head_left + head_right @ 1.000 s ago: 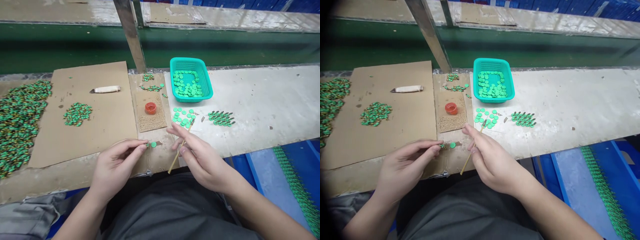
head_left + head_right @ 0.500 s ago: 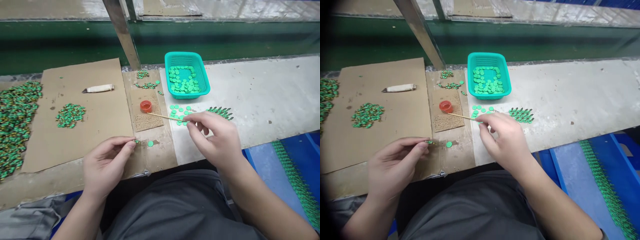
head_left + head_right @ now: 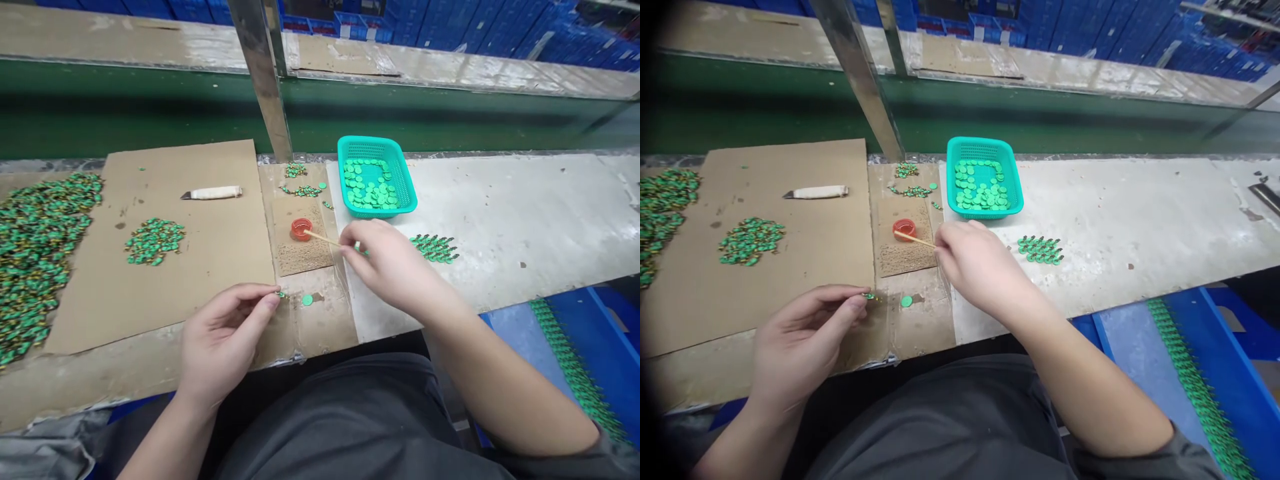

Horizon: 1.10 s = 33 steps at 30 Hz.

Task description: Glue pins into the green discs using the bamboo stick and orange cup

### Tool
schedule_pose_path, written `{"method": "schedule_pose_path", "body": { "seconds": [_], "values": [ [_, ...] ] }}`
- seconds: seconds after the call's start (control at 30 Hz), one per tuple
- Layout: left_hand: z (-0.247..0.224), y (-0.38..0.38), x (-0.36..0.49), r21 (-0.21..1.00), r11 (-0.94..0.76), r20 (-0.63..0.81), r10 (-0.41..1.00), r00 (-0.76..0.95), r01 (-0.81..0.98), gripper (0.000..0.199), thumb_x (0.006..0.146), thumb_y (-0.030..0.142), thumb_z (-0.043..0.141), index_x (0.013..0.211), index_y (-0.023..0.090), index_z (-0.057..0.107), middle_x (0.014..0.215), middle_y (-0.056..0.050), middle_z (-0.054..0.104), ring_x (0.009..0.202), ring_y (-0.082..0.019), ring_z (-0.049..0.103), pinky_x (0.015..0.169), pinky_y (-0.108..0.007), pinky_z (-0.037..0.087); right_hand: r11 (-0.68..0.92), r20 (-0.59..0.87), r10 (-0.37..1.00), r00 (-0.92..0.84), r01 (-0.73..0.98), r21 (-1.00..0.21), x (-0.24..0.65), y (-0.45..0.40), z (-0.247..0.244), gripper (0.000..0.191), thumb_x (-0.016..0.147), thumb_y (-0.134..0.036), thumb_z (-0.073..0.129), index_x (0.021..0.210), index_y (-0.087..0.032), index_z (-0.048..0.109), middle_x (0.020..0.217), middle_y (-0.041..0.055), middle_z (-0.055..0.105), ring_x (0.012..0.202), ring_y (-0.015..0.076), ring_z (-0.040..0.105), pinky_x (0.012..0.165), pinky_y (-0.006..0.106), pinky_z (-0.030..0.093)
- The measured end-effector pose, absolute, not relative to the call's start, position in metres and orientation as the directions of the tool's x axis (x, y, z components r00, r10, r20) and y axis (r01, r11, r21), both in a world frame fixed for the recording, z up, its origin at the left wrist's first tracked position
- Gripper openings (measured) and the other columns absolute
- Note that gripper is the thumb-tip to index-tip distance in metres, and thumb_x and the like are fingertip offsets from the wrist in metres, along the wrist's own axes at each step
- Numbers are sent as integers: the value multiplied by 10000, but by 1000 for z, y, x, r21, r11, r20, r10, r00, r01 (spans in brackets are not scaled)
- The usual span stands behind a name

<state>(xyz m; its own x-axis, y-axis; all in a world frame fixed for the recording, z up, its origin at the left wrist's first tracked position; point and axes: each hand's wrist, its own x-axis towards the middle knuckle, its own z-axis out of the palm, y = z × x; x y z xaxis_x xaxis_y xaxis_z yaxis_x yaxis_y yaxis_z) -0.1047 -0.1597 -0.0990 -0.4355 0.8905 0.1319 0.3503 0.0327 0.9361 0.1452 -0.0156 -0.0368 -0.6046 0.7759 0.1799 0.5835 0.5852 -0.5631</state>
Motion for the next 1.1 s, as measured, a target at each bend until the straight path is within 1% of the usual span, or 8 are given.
{"method": "schedule_pose_path", "body": {
  "seconds": [0.07, 0.17, 0.27, 0.37, 0.5, 0.67, 0.83, 1.1],
  "values": [
    [-100, -160, -105, 937, 29, 127, 900, -417, 348, 352, 965, 622, 958, 970, 271, 924, 942, -51, 926, 767, -215, 872, 738, -305, 762, 454, 205, 840, -503, 442, -773, 166, -27, -24, 177, 1144, -185, 690, 1277, -264, 776, 910, -5, 800, 846, 226, 737, 814, 389, 598],
    [-102, -160, -106, 932, 16, 130, 918, -375, 362, 264, 952, 562, 971, 959, 301, 934, 964, -30, 934, 833, -223, 894, 819, -309, 776, 277, 183, 916, -358, 232, -932, 187, -40, -18, 207, 1125, -215, 707, 1246, -287, 859, 891, -7, 839, 837, 214, 813, 836, 397, 683],
    [-105, -160, -104, 905, -9, 161, 933, -323, 425, 209, 982, 528, 940, 978, 319, 943, 994, -20, 942, 876, -226, 904, 831, -309, 770, 63, 42, 947, -320, 57, -996, 190, -52, -28, 93, 1093, -327, 841, 1108, -283, 921, 1054, 43, 937, 983, 247, 911, 941, 442, 760],
    [-105, -161, -103, 877, -27, 176, 947, -269, 479, 194, 1032, 519, 885, 1010, 338, 953, 1009, -13, 943, 875, -222, 896, 817, -325, 756, -60, -58, 938, -343, 6, -998, 181, -65, -45, 154, 1058, -429, 956, 1092, -283, 922, 1015, 43, 939, 958, 252, 915, 932, 444, 777],
    [-105, -161, -101, 839, -32, 196, 950, -245, 544, 182, 1073, 523, 861, 1048, 372, 961, 1036, 10, 945, 871, -212, 880, 801, -333, 722, 209, 142, 925, -353, 162, -964, 166, -77, -62, 244, 1182, -378, 795, 987, -283, 906, 1110, 64, 951, 1078, 266, 893, 1032, 463, 751],
    [-104, -160, -100, 781, -42, 231, 946, -226, 623, 179, 1103, 527, 853, 1098, 393, 971, 1061, 36, 949, 856, -194, 863, 809, -319, 686, 531, 350, 780, -518, 254, -808, 162, -74, -79, 247, 1249, -263, 650, 1138, -257, 870, 1149, 81, 934, 1125, 267, 865, 1066, 446, 711],
    [-101, -158, -98, 757, -52, 226, 956, -187, 652, 179, 1109, 525, 845, 1105, 399, 972, 1057, 42, 950, 851, -201, 861, 791, -328, 677, 552, 324, 771, -548, 322, -769, 163, -71, -92, 285, 1261, -223, 567, 1205, -239, 846, 1250, 119, 918, 1251, 294, 856, 1146, 485, 697],
    [-102, -157, -98, 725, -74, 229, 963, -139, 685, 196, 1131, 510, 818, 1118, 387, 970, 1063, 42, 953, 851, -197, 860, 773, -324, 671, 565, 350, 778, -522, 336, -754, 159, -70, -93, 268, 1251, -174, 591, 1184, -222, 846, 1253, 101, 945, 1262, 276, 887, 1175, 449, 710]
  ]
}}
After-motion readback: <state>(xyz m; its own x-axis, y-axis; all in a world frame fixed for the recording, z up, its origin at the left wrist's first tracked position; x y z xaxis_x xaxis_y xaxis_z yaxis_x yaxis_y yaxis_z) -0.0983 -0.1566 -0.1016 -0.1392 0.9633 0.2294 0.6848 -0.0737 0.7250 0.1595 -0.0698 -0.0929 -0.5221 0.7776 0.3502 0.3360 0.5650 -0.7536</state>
